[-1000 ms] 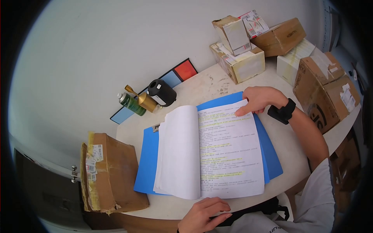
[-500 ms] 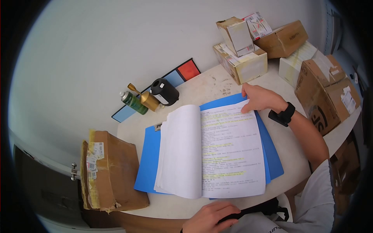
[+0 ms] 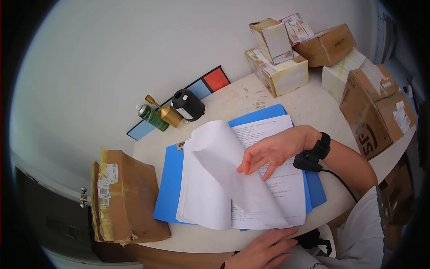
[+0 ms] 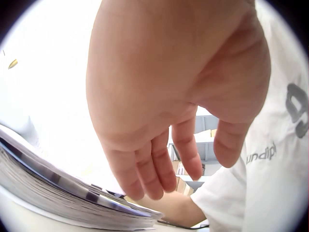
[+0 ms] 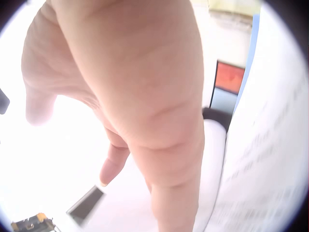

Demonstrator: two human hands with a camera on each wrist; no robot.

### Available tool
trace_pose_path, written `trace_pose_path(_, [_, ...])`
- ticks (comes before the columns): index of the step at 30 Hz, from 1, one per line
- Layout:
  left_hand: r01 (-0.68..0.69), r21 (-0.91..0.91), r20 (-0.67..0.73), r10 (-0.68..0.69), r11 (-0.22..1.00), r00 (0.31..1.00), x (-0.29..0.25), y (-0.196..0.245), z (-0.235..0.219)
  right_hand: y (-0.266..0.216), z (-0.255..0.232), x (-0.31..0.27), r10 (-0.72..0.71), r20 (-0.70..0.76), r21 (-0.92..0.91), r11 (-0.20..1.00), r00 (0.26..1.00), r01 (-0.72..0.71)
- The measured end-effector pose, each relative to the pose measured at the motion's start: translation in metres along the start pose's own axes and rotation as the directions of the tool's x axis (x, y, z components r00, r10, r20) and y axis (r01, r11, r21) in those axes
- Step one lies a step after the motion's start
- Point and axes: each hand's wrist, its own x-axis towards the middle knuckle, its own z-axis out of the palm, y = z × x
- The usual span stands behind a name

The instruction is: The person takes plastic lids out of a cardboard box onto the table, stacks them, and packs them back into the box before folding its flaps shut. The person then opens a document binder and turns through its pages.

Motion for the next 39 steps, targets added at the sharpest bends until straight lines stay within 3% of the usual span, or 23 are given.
trace_pose_path(2, [0.051,0.066,-0.019,-0.05,0.997,0.999,-0.002,0.0,-0.002,0.004,0.016,0.022,-0.039,0.157,-0.101,0.993,0.987,0.055])
trace_pose_path(4, [0.094,0.129,-0.048,-0.089,0.987,0.995,-0.006,0.002,-0.006,-0.001,0.027,0.021,-0.107,0.085,-0.092,0.989,0.991,0.115])
trace_pose_path(6, [0.125,-0.013,-0.041,-0.125,0.992,0.991,-0.013,0.014,-0.014,-0.01,0.027,0.018,-0.169,0.027,-0.086,0.981,0.985,0.171])
trace_pose_path(7, [0.128,-0.012,-0.049,-0.129,0.992,0.99,-0.014,0.02,-0.016,-0.021,0.016,0.014,0.092,-0.253,-0.419,0.887,0.963,-0.195])
trace_pose_path(8, [0.018,-0.088,0.028,-0.015,0.996,0.999,-0.013,0.025,-0.019,-0.028,0.007,0.012,0.209,-0.572,-0.574,0.588,0.793,-0.57])
trace_pose_path(9, [-0.087,-0.171,0.099,0.105,0.981,0.99,-0.012,0.028,-0.021,-0.026,-0.001,0.009,0.206,-0.566,-0.582,0.586,0.798,-0.564])
trace_pose_path(10, [-0.086,-0.166,0.097,0.103,0.982,0.99,-0.013,0.028,-0.018,-0.018,-0.012,0.005,0.349,-0.525,-0.395,0.709,0.777,-0.585])
trace_pose_path(11, [-0.141,-0.26,0.191,0.194,0.955,0.962,-0.012,0.024,-0.011,-0.011,-0.019,0.002,0.478,-0.45,-0.179,0.779,0.754,-0.601])
trace_pose_path(12, [-0.188,-0.359,0.273,0.295,0.914,0.916,-0.011,0.021,-0.002,-0.009,-0.015,0.003,0.479,-0.456,-0.178,0.777,0.75,-0.604])
trace_pose_path(13, [-0.185,-0.338,0.275,0.285,0.923,0.918,-0.011,0.02,0.006,-0.002,-0.004,0.006,0.348,-0.22,-0.184,0.903,0.911,-0.389])
trace_pose_path(14, [-0.187,-0.345,0.277,0.29,0.92,0.916,-0.007,0.021,0.01,0.005,0.01,0.011,0.159,0.023,-0.126,0.98,0.987,-0.155])
trace_pose_path(16, [-0.123,-0.009,0.245,0.122,0.992,0.962,-0.001,0.025,0.012,0.017,0.046,0.032,-0.204,0.165,-0.162,0.96,0.965,0.23])
trace_pose_path(18, [0.011,0.324,0.079,-0.038,0.946,0.996,0.003,0.02,0.012,0.014,0.067,0.044,-0.204,0.172,-0.209,0.949,0.964,0.238])
trace_pose_path(20, [0.214,0.546,-0.113,-0.182,0.81,0.977,-0.001,-0.007,0.01,0.009,0.068,0.044,-0.194,0.179,-0.258,0.937,0.965,0.236])
trace_pose_path(22, [0.4,0.65,-0.218,-0.346,0.646,0.913,-0.003,-0.023,-0.006,-0.008,0.043,0.033,0.004,-0.112,-0.607,0.791,0.994,-0.071])
trace_pose_path(23, [0.399,0.652,-0.222,-0.34,0.645,0.914,-0.008,-0.029,-0.015,-0.001,0.024,0.026,0.022,-0.268,-0.691,0.692,0.963,-0.208])
trace_pose_path(24, [0.395,0.601,-0.185,-0.36,0.695,0.915,-0.012,-0.035,-0.024,0.013,0.0,0.017,0.014,-0.42,-0.738,0.577,0.908,-0.35])
trace_pose_path(26, [0.392,0.546,-0.142,-0.379,0.74,0.914,-0.016,-0.041,-0.035,0.03,-0.037,-0.004,-0.18,-0.561,-0.786,0.424,0.808,-0.451])
trace_pose_path(28, [0.477,0.424,-0.171,-0.449,0.77,0.877,-0.016,-0.043,-0.038,0.027,-0.056,-0.02,-0.106,-0.702,-0.613,0.593,0.705,-0.522])
trace_pose_path(31, [0.46,0.469,-0.195,-0.419,0.754,0.887,-0.004,-0.034,-0.036,0.004,-0.06,-0.032,-0.086,-0.69,-0.548,0.711,0.719,-0.441])
trace_pose_path(34, [0.385,0.591,-0.18,-0.349,0.709,0.92,0.009,-0.03,-0.023,0.006,-0.065,-0.031,-0.11,-0.738,-0.54,0.688,0.666,-0.484])
trace_pose_path(37, [0.362,0.581,-0.132,-0.355,0.729,0.926,0.009,-0.031,-0.027,0.012,-0.071,-0.032,-0.214,-0.77,-0.563,0.671,0.601,-0.482])
trace_pose_path(39, [0.355,0.562,-0.11,-0.358,0.747,0.927,0.004,-0.038,-0.03,0.015,-0.075,-0.032,-0.202,-0.792,-0.536,0.682,0.577,-0.498])
